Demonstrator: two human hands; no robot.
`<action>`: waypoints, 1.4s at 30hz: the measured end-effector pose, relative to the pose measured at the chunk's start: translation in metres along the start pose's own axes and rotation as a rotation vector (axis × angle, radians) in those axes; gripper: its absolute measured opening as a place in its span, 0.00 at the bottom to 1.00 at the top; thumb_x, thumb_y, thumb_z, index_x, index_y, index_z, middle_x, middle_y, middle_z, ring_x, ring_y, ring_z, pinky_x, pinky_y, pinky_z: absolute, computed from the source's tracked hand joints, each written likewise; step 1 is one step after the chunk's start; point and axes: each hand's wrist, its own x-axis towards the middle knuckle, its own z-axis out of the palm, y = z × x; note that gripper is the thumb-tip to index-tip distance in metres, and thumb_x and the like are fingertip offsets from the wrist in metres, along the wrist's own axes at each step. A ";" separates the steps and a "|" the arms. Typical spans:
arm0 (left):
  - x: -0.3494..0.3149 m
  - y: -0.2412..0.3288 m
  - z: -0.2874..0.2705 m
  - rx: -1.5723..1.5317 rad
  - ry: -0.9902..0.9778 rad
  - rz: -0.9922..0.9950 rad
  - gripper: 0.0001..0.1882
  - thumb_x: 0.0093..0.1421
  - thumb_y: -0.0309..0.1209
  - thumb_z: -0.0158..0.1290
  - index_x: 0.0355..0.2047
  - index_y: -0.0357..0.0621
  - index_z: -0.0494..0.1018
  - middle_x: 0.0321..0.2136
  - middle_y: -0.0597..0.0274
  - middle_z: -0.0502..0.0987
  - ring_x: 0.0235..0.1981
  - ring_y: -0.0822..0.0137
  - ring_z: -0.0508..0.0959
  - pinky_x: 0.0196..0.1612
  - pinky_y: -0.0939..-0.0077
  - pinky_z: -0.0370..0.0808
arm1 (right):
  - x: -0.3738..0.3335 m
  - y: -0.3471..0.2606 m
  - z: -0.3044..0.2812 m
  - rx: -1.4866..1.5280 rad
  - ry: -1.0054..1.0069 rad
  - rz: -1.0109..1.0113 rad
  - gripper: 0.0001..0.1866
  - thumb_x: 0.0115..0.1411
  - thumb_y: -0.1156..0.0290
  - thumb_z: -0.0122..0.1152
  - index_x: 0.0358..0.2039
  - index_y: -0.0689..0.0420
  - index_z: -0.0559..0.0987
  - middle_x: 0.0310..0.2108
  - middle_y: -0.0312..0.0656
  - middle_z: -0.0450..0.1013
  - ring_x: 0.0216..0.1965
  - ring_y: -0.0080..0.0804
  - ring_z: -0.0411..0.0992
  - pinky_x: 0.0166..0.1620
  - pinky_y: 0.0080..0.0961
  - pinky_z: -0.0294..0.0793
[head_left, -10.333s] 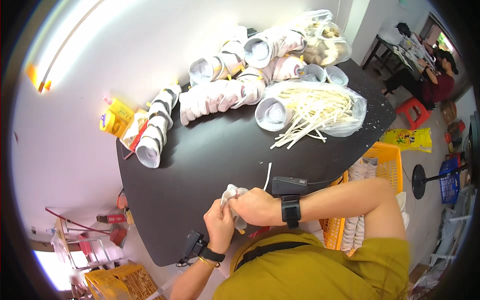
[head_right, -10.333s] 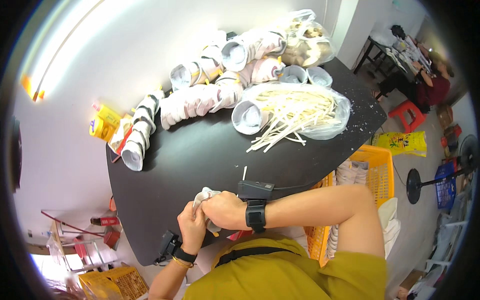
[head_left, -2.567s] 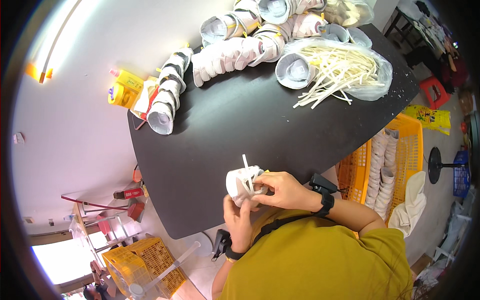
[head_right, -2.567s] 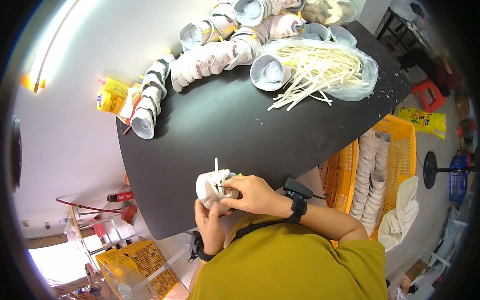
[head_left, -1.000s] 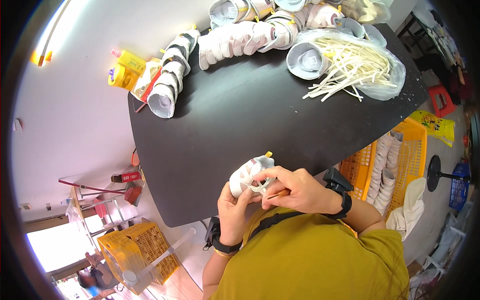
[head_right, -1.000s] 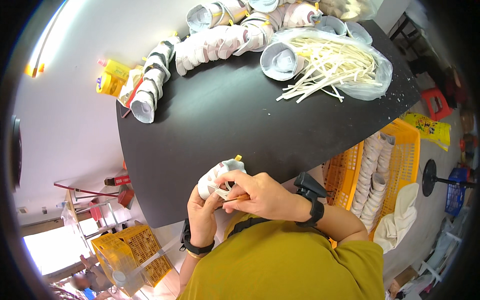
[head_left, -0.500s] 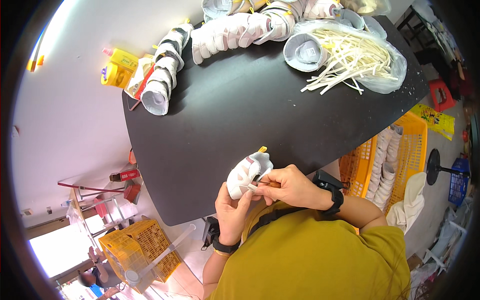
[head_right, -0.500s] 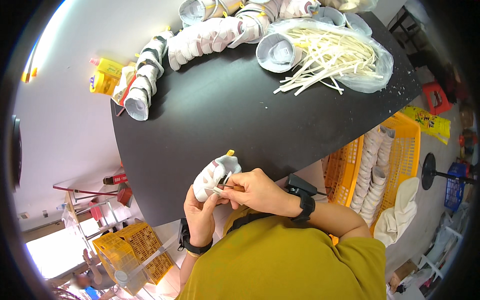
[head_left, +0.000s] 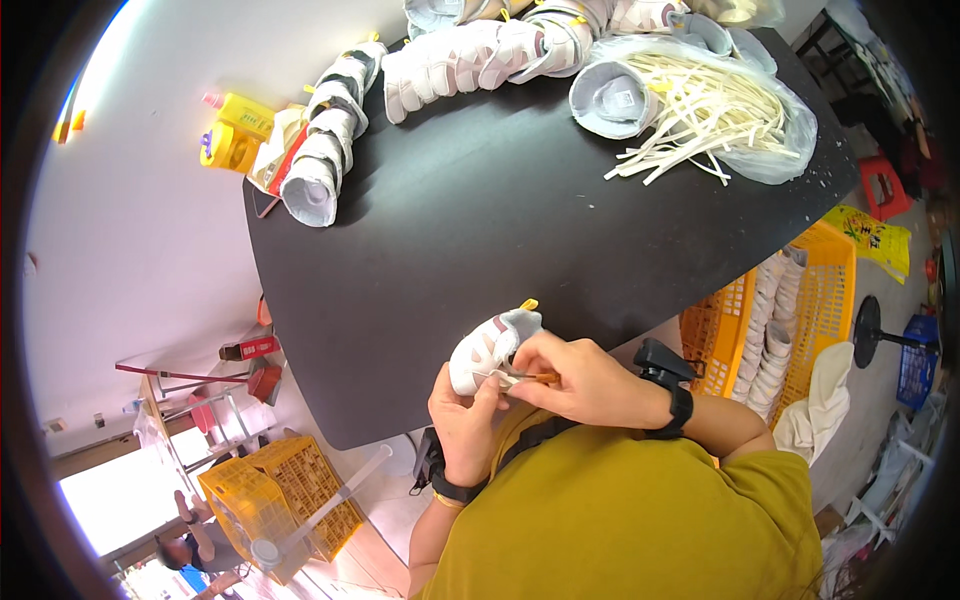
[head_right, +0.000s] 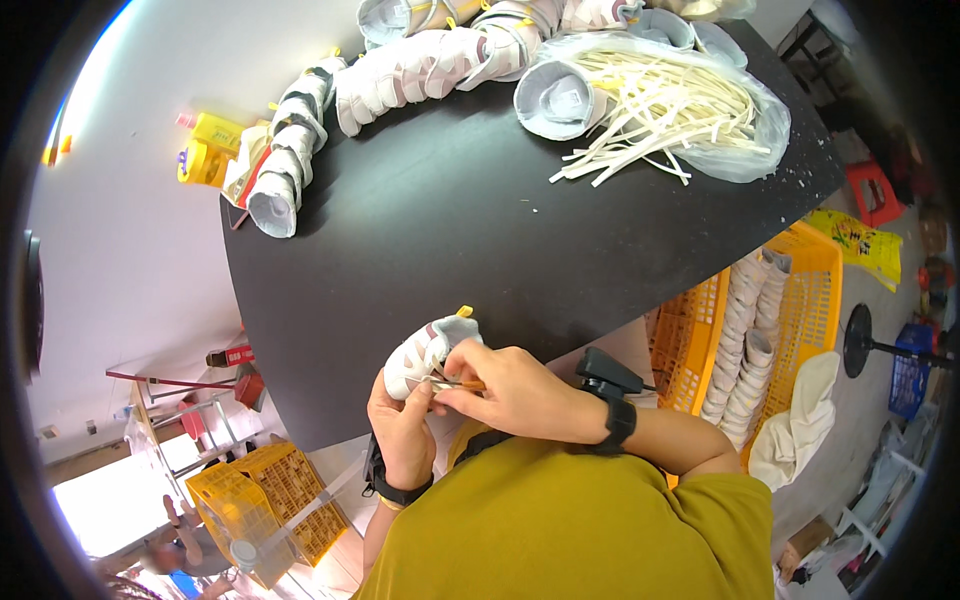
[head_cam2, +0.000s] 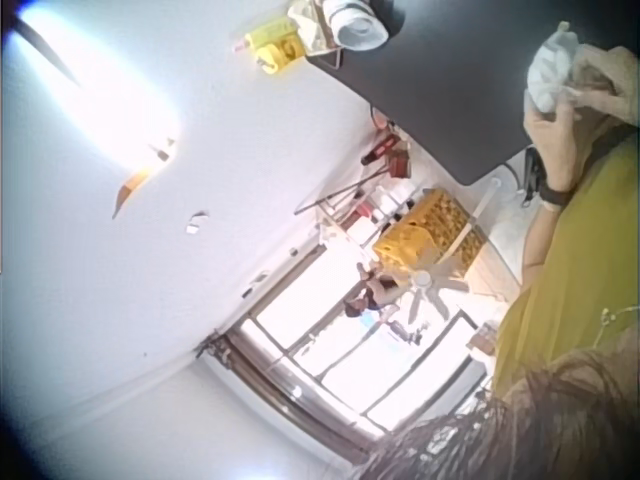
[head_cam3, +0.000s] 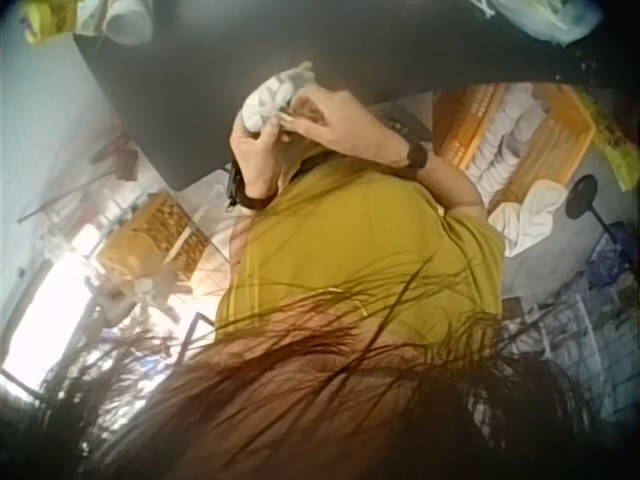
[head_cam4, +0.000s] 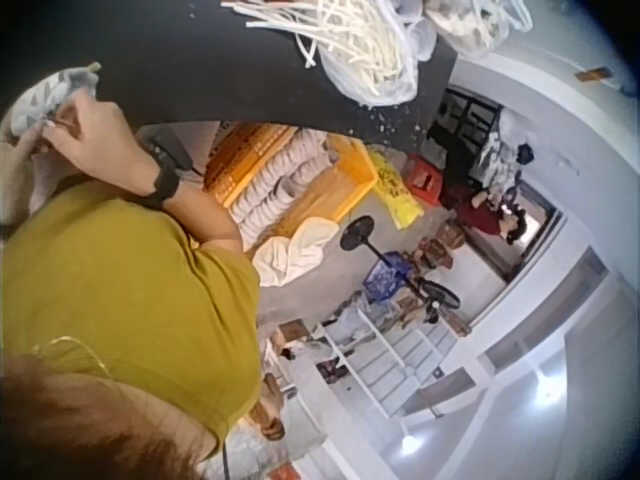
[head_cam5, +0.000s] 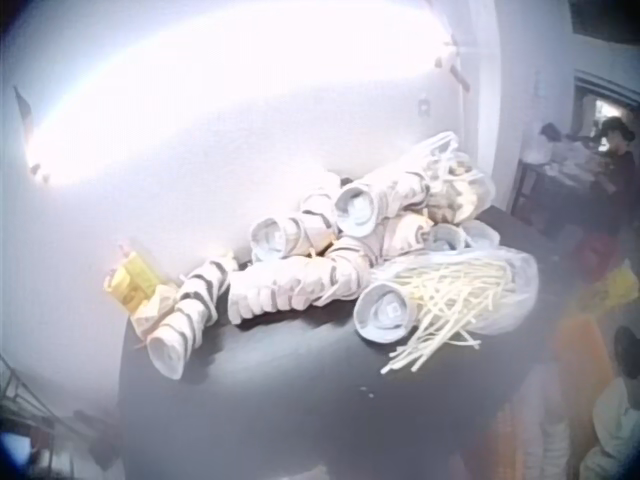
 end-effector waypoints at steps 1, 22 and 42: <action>0.001 0.000 0.000 -0.005 0.018 0.002 0.12 0.60 0.20 0.54 0.45 0.34 0.70 0.34 0.62 0.77 0.26 0.78 0.74 0.30 0.84 0.73 | 0.000 0.002 -0.001 0.003 -0.004 0.000 0.07 0.62 0.72 0.59 0.35 0.62 0.73 0.20 0.43 0.74 0.21 0.37 0.74 0.26 0.26 0.71; -0.007 -0.008 0.002 0.027 0.047 0.077 0.12 0.59 0.18 0.52 0.45 0.35 0.70 0.34 0.66 0.76 0.29 0.81 0.73 0.29 0.87 0.70 | -0.009 0.014 0.001 -0.526 0.133 -0.355 0.04 0.58 0.71 0.60 0.32 0.56 0.80 0.18 0.43 0.75 0.18 0.39 0.74 0.21 0.32 0.70; 0.010 -0.030 -0.007 0.599 0.124 0.459 0.07 0.55 0.18 0.56 0.35 0.34 0.75 0.26 0.59 0.73 0.26 0.67 0.74 0.30 0.74 0.71 | 0.015 0.006 -0.004 -0.394 -0.057 -0.011 0.13 0.63 0.67 0.52 0.26 0.61 0.77 0.17 0.53 0.72 0.19 0.53 0.72 0.25 0.43 0.71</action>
